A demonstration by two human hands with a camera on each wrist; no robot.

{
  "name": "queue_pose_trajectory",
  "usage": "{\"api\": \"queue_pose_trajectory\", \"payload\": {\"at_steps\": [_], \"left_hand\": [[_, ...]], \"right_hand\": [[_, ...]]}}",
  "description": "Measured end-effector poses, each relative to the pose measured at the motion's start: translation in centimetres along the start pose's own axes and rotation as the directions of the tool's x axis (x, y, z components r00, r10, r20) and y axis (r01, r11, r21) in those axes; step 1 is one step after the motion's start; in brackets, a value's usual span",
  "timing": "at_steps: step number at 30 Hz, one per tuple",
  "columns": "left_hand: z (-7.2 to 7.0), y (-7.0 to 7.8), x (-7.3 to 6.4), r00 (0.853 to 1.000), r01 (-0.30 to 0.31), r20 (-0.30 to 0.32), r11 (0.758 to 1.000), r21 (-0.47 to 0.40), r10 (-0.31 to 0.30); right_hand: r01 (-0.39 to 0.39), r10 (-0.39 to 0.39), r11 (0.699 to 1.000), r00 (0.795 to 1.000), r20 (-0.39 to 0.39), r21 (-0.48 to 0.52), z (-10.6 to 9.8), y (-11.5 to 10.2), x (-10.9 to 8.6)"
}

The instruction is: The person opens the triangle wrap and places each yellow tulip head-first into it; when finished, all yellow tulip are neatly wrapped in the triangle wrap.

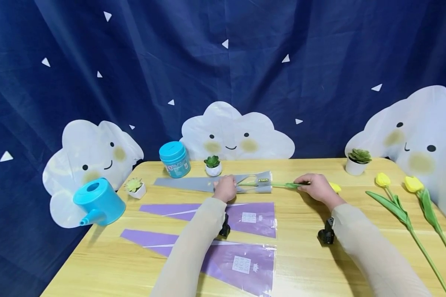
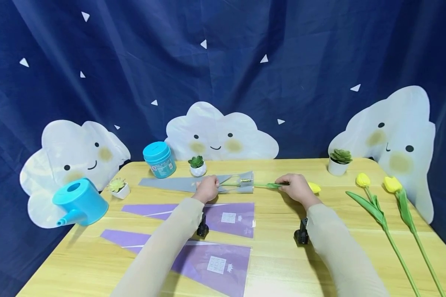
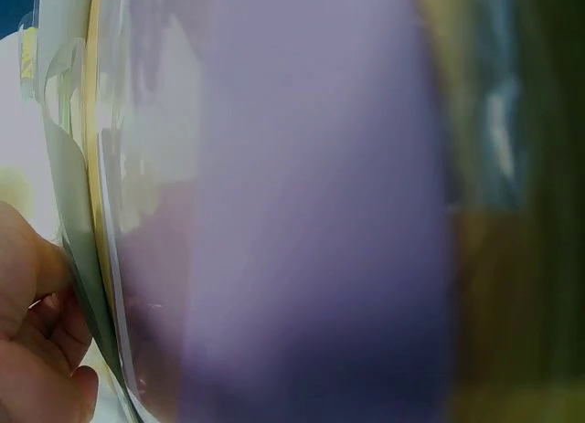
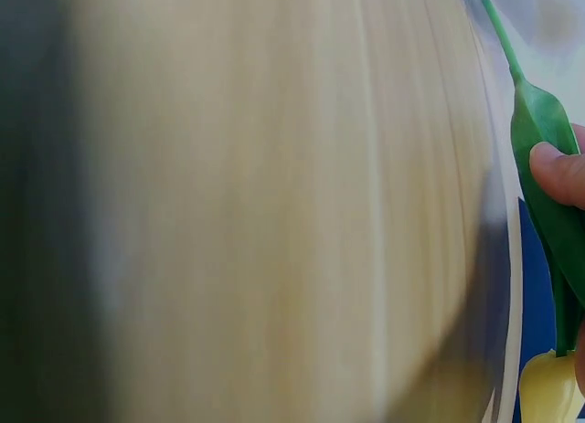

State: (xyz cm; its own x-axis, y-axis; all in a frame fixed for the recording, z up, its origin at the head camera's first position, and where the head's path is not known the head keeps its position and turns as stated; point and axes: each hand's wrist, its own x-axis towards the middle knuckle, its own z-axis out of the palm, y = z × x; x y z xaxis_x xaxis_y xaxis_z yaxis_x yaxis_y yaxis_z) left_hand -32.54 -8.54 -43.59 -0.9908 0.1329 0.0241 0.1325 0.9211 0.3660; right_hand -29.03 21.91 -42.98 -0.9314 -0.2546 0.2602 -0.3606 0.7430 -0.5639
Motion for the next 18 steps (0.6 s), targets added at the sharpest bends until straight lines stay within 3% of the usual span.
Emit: {"api": "queue_pose_trajectory", "payload": {"at_steps": [18], "left_hand": [[0.0, 0.4, -0.3, 1.0, -0.004, -0.007, 1.0, -0.009, 0.004]], "right_hand": [[-0.032, 0.031, 0.997, 0.999, 0.018, 0.074, 2.5, -2.0, 1.5]]}}
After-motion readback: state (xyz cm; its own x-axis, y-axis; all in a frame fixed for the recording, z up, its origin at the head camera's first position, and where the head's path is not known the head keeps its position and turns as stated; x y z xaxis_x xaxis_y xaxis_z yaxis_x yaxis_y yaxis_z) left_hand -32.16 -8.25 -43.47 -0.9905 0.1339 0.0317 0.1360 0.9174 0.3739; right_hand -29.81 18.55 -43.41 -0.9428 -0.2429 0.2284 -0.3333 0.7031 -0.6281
